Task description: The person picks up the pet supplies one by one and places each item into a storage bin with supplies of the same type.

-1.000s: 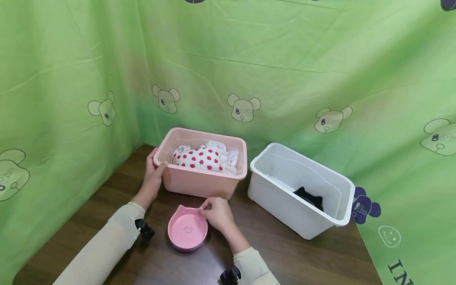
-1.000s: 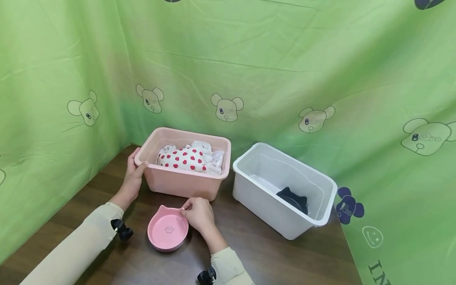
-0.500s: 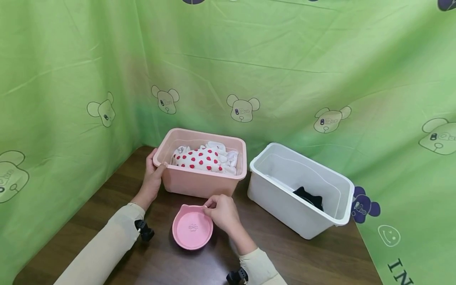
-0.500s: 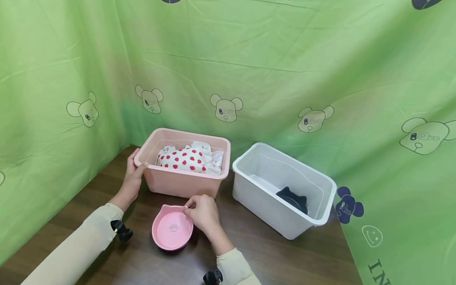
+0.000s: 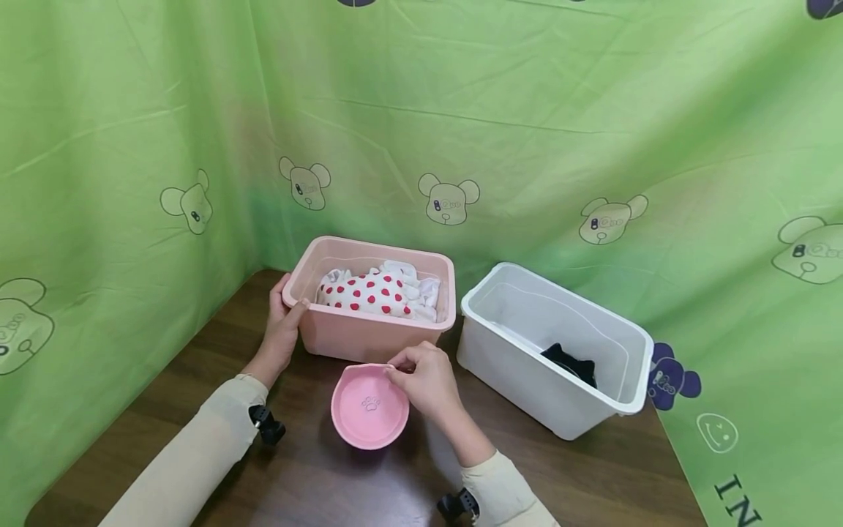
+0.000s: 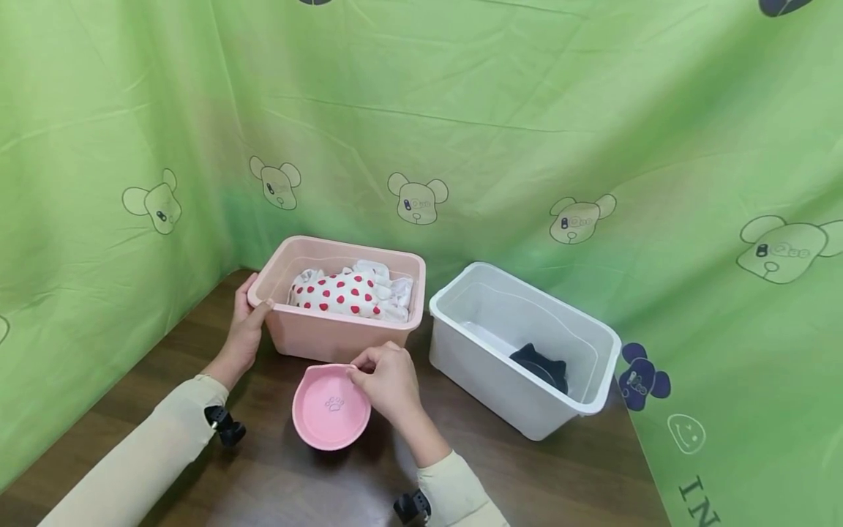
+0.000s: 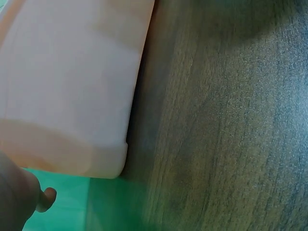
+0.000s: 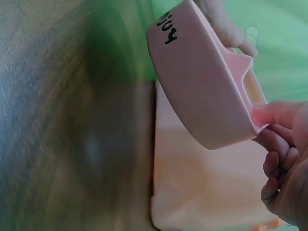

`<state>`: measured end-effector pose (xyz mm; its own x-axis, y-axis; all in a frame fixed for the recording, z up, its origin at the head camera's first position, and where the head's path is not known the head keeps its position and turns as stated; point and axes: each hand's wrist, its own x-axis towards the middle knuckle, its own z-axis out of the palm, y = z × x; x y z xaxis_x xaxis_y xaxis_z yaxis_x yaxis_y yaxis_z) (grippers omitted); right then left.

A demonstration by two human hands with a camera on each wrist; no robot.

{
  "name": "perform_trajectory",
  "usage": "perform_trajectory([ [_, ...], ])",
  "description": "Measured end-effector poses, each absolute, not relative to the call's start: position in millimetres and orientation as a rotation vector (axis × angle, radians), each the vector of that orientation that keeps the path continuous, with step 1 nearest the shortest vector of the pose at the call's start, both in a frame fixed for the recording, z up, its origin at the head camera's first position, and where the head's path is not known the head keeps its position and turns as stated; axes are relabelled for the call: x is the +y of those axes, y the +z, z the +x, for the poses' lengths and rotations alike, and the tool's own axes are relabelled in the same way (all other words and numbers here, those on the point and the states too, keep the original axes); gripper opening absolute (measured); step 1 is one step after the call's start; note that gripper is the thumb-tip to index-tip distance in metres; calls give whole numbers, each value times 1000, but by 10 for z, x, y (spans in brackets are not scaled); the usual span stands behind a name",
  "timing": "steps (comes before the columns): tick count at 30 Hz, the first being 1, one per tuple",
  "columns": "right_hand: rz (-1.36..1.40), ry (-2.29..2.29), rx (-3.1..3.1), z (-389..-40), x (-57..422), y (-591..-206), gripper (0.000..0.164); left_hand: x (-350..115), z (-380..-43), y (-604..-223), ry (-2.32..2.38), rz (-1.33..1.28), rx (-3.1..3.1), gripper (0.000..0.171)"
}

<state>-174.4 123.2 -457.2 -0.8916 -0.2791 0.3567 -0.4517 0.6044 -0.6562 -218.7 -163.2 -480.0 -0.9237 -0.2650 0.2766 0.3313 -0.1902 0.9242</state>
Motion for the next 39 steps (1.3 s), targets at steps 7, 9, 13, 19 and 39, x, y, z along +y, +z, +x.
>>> perform_trajectory([
  [7,668,1131,-2541,-1770,1327,-4407,9,-1627,-2173,-4785,-2158,-59,-1718,68],
  [9,695,1110,-2513,-1781,1358,-4358,9,-1629,-2173,-4782,-2153,-60,-1724,68],
  [13,743,1077,-2469,-1804,1433,-4289,11,-1631,-2171,-4789,-2148,-61,-1737,68],
  [19,796,1029,-2426,-1838,1562,-4177,9,-1639,-2169,-4787,-2136,-57,-1756,69],
  [39,791,883,-2359,-1894,2103,-3795,10,-1755,-2121,-4708,-2151,-93,-1870,70],
])
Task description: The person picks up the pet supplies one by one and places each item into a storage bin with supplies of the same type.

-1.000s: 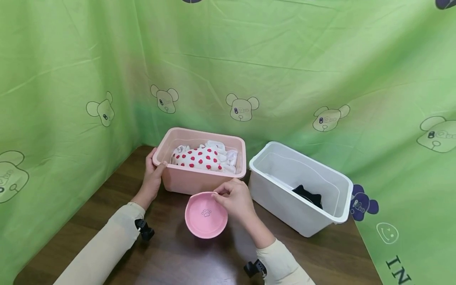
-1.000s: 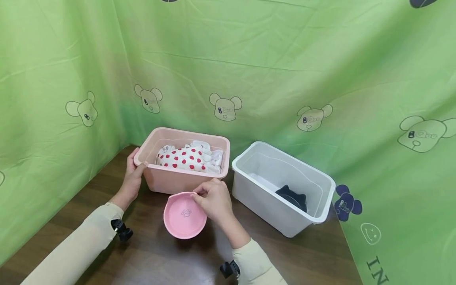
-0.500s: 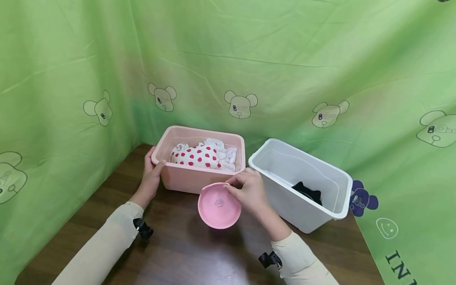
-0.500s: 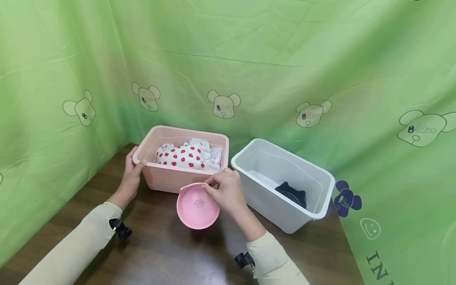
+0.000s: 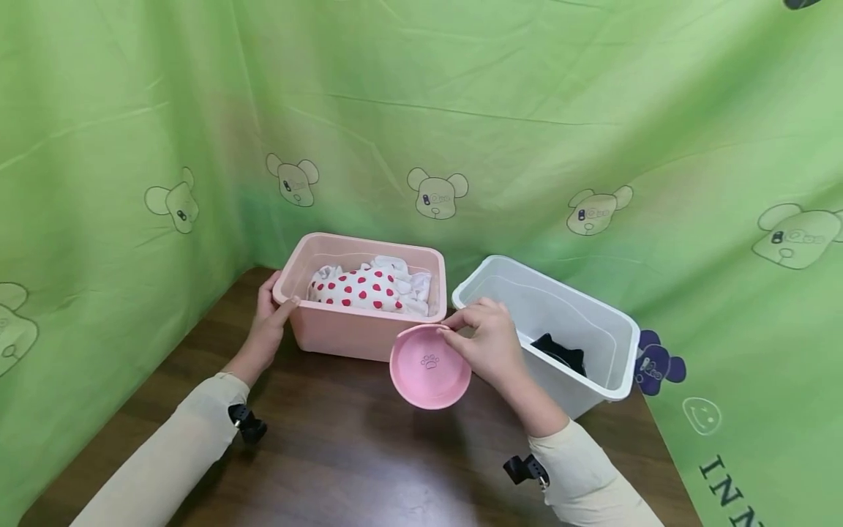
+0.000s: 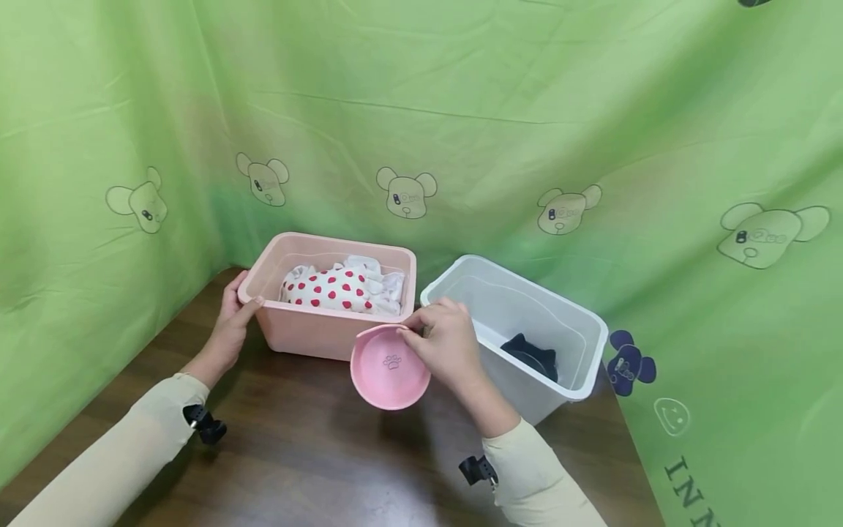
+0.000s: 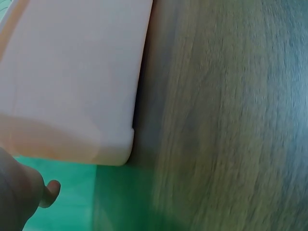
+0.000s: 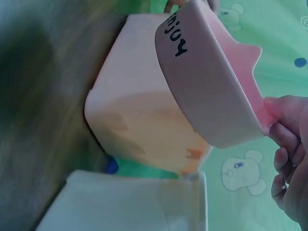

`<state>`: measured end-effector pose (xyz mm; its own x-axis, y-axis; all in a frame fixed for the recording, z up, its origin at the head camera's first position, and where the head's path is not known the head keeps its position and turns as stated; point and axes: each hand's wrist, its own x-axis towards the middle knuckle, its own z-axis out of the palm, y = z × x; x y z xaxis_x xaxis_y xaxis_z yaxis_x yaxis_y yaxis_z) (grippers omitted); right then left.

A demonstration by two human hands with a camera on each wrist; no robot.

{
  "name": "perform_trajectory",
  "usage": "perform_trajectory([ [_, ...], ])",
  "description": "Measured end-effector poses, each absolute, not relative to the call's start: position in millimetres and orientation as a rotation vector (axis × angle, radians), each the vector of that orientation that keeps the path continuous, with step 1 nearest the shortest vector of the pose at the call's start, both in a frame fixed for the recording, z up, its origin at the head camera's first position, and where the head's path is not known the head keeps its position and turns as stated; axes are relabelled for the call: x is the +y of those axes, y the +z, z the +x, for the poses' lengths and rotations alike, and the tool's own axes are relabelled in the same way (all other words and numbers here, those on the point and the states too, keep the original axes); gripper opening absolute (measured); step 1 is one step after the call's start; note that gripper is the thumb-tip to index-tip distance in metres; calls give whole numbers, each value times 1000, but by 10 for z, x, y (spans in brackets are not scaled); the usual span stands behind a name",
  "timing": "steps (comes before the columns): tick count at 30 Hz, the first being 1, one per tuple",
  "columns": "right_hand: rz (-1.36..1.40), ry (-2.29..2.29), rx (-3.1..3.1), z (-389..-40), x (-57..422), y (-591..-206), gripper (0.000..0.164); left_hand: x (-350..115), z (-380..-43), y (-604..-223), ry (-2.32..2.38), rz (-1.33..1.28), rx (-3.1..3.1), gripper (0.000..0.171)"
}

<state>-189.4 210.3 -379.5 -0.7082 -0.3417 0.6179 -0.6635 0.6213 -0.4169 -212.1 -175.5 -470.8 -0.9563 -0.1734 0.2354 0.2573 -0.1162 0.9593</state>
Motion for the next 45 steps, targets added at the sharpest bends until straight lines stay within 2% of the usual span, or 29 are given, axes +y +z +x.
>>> perform_trajectory([
  [11,829,830,-2339,-1981,2312,-3529,8,-1933,-2002,-4532,-1894,-114,-2197,75],
  [18,868,782,-2311,-2077,2425,-3338,9,-2047,-2024,-4568,-1691,-130,-2341,79],
  [34,774,567,-2336,-2371,2889,-2974,9,-2011,-2023,-4543,-1743,-111,-2346,79],
  [45,783,445,-2344,-2707,3252,-2825,9,-1923,-2039,-4542,-1845,-99,-2281,76],
])
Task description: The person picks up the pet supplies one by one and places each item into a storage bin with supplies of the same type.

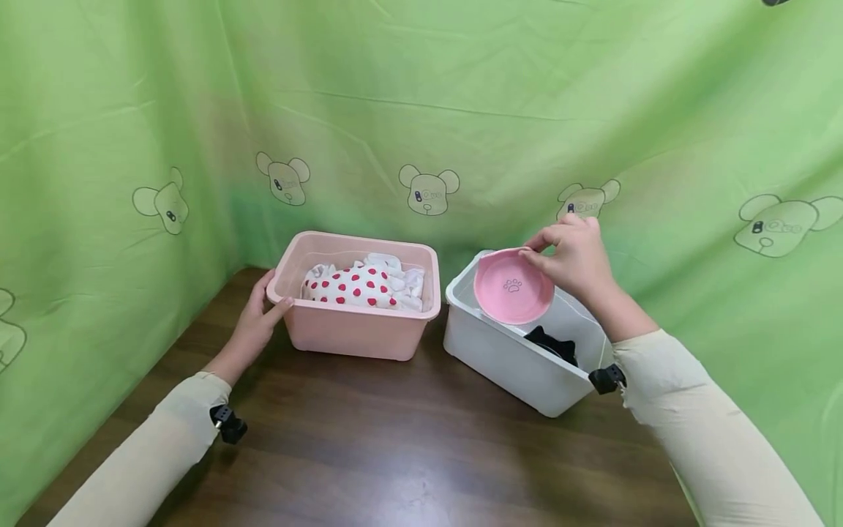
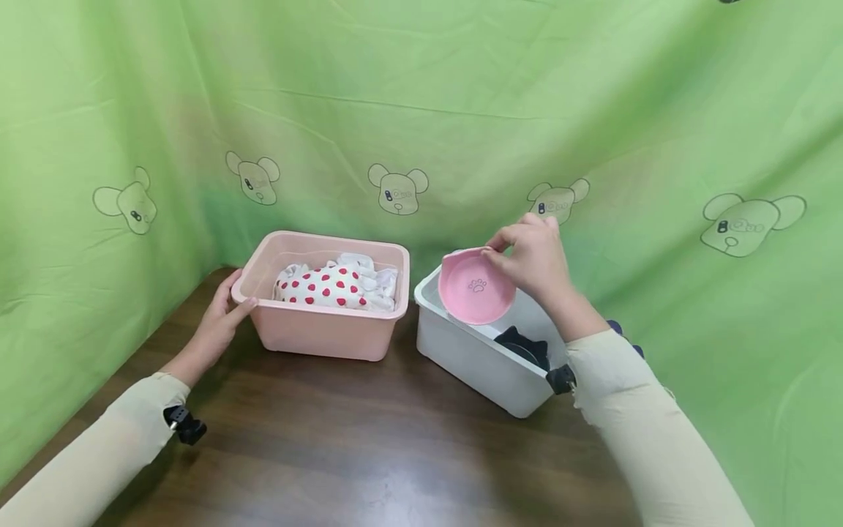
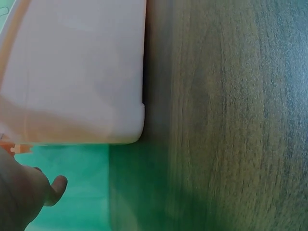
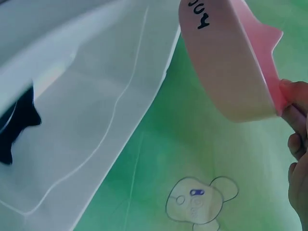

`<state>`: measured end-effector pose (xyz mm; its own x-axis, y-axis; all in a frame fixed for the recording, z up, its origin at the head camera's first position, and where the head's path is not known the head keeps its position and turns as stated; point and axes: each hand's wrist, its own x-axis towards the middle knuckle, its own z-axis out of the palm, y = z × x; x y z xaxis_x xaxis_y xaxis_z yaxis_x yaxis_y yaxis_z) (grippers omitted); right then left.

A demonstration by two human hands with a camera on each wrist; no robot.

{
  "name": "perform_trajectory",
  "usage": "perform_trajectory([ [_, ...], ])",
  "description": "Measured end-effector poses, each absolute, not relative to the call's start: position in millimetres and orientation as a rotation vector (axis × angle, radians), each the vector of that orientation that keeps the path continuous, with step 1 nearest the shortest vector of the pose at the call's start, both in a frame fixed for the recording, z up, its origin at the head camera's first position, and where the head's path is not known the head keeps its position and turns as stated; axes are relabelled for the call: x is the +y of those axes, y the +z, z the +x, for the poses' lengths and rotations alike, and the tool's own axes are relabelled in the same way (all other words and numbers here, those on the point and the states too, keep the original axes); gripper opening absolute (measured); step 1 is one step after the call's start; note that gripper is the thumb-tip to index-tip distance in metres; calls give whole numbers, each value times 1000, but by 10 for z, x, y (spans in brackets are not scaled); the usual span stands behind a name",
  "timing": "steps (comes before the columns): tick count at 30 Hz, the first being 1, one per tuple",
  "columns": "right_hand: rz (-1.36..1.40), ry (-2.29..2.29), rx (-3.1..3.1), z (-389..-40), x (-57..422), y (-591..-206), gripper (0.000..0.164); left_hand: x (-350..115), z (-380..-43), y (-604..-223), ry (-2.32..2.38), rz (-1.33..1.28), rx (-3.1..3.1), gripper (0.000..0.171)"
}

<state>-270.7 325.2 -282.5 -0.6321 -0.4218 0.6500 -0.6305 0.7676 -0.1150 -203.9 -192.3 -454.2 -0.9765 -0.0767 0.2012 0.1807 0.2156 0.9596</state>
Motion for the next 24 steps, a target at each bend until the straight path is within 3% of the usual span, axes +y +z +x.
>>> perform_trajectory([
  [16,794,284,-2515,-3202,3486,-2951,10,-1965,-2049,-4579,-1895,-91,-2243,77],
  [24,806,279,-2563,-3420,3516,-3143,12,-1878,-1944,-4386,-1942,-81,-2239,76],
])
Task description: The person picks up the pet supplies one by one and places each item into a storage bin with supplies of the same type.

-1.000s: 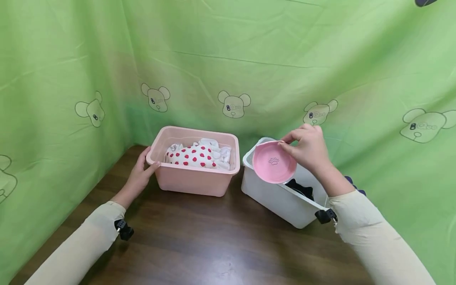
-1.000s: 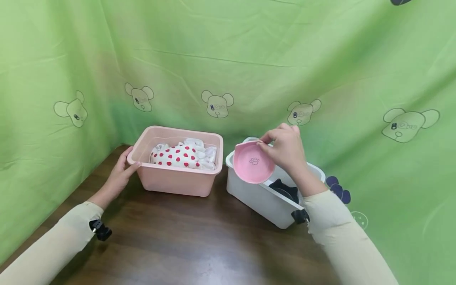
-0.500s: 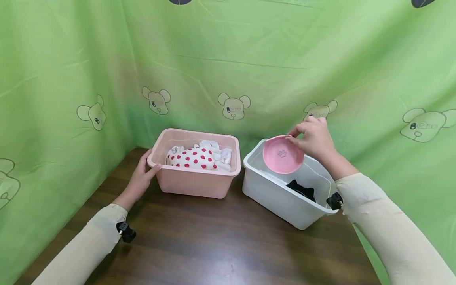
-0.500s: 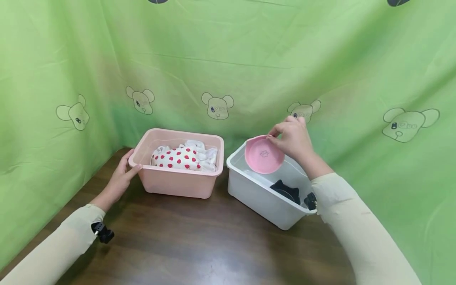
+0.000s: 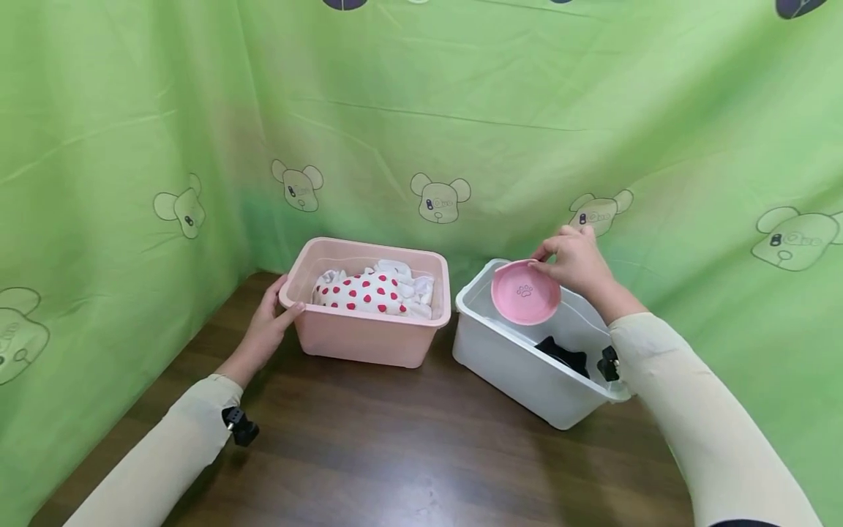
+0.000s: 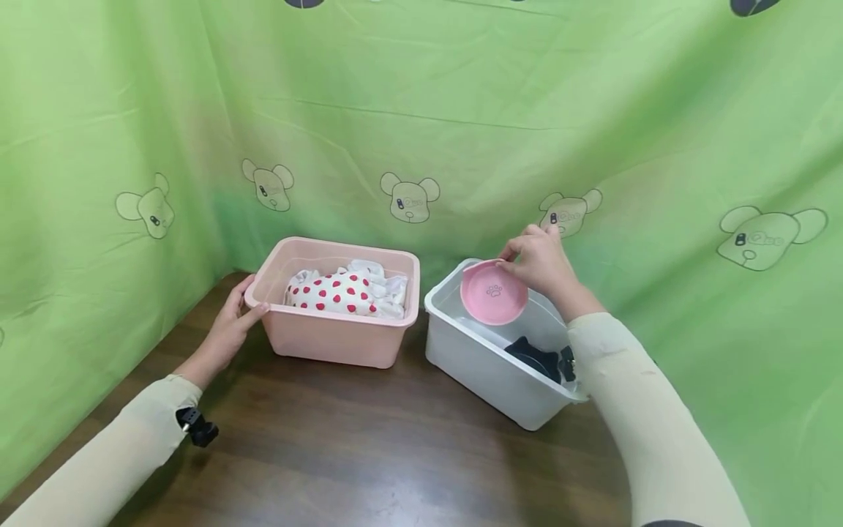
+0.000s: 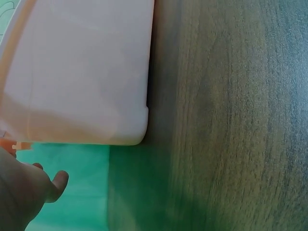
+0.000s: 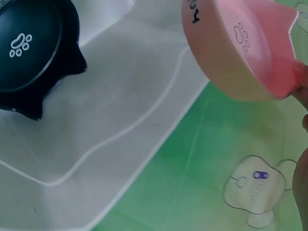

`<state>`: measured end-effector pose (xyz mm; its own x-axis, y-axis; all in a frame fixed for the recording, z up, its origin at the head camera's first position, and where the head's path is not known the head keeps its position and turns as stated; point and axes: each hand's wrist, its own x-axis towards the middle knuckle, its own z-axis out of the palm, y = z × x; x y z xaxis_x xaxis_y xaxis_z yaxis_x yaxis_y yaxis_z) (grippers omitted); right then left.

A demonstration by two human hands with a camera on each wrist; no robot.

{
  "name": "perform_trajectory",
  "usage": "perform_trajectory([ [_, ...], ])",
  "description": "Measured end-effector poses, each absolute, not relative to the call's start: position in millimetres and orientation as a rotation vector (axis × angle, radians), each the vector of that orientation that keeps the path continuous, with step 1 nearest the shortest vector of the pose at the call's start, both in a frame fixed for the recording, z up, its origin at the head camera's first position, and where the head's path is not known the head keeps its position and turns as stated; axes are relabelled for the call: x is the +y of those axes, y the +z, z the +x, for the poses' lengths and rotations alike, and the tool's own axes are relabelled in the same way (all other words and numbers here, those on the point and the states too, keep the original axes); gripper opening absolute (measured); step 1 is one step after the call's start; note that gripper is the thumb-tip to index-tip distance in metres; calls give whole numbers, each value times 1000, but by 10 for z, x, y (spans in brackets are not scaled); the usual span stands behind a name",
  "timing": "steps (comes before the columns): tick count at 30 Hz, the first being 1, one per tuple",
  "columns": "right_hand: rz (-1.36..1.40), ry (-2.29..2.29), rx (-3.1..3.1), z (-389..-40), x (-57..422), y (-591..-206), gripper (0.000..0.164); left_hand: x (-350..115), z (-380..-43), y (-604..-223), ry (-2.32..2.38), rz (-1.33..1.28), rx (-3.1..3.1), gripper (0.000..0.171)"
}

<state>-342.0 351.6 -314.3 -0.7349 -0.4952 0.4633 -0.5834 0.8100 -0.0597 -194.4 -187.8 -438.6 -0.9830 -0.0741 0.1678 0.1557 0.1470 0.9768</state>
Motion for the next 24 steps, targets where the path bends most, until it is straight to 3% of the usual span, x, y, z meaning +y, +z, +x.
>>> perform_trajectory([
  [24,902,340,-2758,-3703,3635,-3782,12,-1730,-1969,-4309,-2001,-84,-2186,76],
])
